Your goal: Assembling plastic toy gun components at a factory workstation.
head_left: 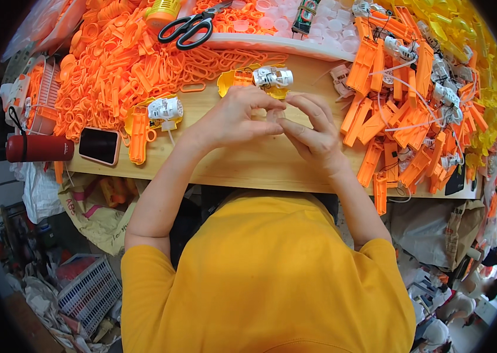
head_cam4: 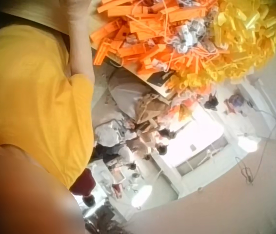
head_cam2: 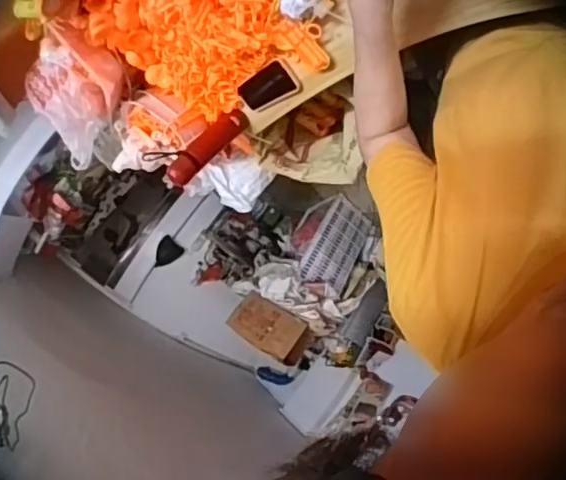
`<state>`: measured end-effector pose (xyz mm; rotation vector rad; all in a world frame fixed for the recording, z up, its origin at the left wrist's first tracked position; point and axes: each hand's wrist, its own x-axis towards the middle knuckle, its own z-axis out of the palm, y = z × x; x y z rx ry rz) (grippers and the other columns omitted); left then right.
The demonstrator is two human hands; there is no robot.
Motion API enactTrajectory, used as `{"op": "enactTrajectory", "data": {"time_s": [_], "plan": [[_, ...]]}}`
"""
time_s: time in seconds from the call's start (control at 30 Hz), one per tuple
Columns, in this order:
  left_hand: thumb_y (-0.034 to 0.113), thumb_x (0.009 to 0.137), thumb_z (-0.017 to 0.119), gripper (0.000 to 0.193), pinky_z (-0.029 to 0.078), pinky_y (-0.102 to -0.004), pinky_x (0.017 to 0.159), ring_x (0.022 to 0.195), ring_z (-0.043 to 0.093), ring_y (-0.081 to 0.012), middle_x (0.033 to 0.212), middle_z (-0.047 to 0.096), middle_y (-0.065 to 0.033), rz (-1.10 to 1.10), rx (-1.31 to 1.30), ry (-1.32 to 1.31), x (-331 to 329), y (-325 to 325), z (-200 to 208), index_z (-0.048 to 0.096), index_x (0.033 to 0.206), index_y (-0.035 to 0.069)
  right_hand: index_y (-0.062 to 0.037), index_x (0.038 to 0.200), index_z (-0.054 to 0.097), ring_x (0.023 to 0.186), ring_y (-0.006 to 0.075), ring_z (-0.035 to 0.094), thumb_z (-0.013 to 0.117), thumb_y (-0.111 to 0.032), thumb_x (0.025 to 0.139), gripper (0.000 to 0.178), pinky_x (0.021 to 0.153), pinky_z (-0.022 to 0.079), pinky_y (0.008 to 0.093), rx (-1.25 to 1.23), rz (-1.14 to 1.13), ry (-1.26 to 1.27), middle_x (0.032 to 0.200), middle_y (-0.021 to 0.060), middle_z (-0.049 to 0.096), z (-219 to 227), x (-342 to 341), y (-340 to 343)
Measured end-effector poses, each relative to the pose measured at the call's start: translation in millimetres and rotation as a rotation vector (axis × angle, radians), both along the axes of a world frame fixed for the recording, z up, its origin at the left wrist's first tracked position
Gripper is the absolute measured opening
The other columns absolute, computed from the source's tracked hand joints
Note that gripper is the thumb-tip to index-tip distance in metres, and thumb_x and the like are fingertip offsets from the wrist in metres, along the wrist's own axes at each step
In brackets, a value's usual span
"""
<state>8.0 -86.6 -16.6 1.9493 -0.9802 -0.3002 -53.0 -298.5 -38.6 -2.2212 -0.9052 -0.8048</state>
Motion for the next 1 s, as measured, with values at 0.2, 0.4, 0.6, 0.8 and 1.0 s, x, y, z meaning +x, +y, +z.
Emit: {"op": "enactTrajectory", "data": {"time_s": [0.2,0.4,0.6,0.8,1.0], "plan": [[0.011,0.065,0.081,0.038,0.035,-0.0412,0.095,0.097,0.060,-0.0213,0.090,0.063,-0.0041,0.139,0.055,-0.562,-18,-10,-4,0.067,0.100,0.007,-0.0026,0.102,0.070,0.094,0.0179,0.061,0.067,-0.001,0.087,0.016,0.080,0.051,0.0293,0.558,-0.007,0.741,0.100,0.0090,0.060,-21,-13,11],[0.006,0.064,0.074,0.029,0.039,-0.0428,0.091,0.094,0.060,-0.0206,0.083,0.059,-0.0034,0.257,-0.013,-0.764,-32,-21,-21,0.065,0.091,0.007,0.0033,0.091,0.071,0.073,0.0091,0.059,0.070,-0.005,0.084,0.011,0.065,0.048,0.0236,0.837,-0.088,0.977,0.082,0.0043,0.063,-29,-14,26],[0.008,0.064,0.076,0.033,0.038,-0.0447,0.094,0.097,0.060,-0.0199,0.088,0.061,-0.0031,0.328,-0.064,-0.756,-34,-24,-26,0.067,0.096,0.007,0.0023,0.085,0.068,0.071,0.0047,0.057,0.069,-0.004,0.084,0.006,0.062,0.045,0.0205,0.935,-0.132,0.901,0.082,0.0015,0.062,-34,-14,33],[0.019,0.064,0.081,0.039,0.035,-0.0461,0.095,0.099,0.059,-0.0211,0.094,0.062,-0.0026,0.333,-0.079,-0.810,-2,-14,-26,0.070,0.102,0.016,0.0002,0.083,0.062,0.077,0.0072,0.054,0.063,0.003,0.086,0.005,0.072,0.043,0.0213,1.063,-0.064,0.876,0.086,0.0010,0.059,-14,-12,15],[0.026,0.067,0.082,0.042,0.037,-0.0413,0.089,0.099,0.057,-0.0240,0.100,0.061,-0.0044,0.384,0.009,-0.786,4,-11,-23,0.071,0.106,0.017,-0.0002,0.091,0.060,0.087,0.0125,0.053,0.061,0.003,0.087,0.005,0.080,0.042,0.0259,0.645,0.100,0.630,0.093,0.0040,0.055,-6,-8,-2]]}}
